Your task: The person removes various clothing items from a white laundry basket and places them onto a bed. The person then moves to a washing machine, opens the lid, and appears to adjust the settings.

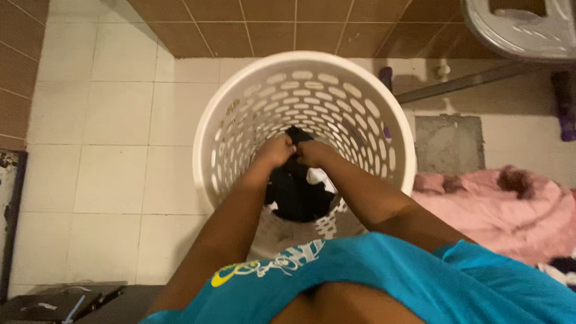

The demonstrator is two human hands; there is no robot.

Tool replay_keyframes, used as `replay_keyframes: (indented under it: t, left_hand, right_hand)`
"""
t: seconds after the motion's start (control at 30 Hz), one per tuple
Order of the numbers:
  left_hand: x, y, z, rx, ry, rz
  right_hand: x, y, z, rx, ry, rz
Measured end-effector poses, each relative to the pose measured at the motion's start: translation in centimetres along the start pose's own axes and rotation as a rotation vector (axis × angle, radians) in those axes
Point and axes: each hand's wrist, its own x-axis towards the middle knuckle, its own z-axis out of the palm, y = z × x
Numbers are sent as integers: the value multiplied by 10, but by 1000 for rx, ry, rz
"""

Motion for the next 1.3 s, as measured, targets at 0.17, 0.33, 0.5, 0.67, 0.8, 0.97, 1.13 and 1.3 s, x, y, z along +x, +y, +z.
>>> replay_keyframes:
  t: [0.17, 0.33, 0.5, 0.67, 0.8, 0.97, 1.13, 1.3]
  left_hand:
    - [5, -74, 65, 122, -193, -48]
    - [-32, -125, 105, -52, -174, -491]
    - [-47, -140, 132, -171, -208, -643]
    - [-47, -144, 152, -362, -239, -578]
    - [-48, -155, 160, -195, -301, -655]
    - [-51, -165, 164, -153, -117, -455]
    - [-54, -158, 155, -231, -189, -614]
    - [-51, -149, 152, -167, -182, -559]
  right_hand:
    - [18, 40, 20, 49, 13, 199]
    - [54, 74, 42, 82, -53, 139]
    - [78, 88, 63, 102, -83, 116]
    - [105, 89, 99, 32, -468, 267]
    - [105, 87, 157, 272, -429, 125]
    - [107, 42, 219, 167, -516, 237]
    - [72, 31, 247, 121, -588, 247]
    - [41, 43, 252, 214, -678, 268]
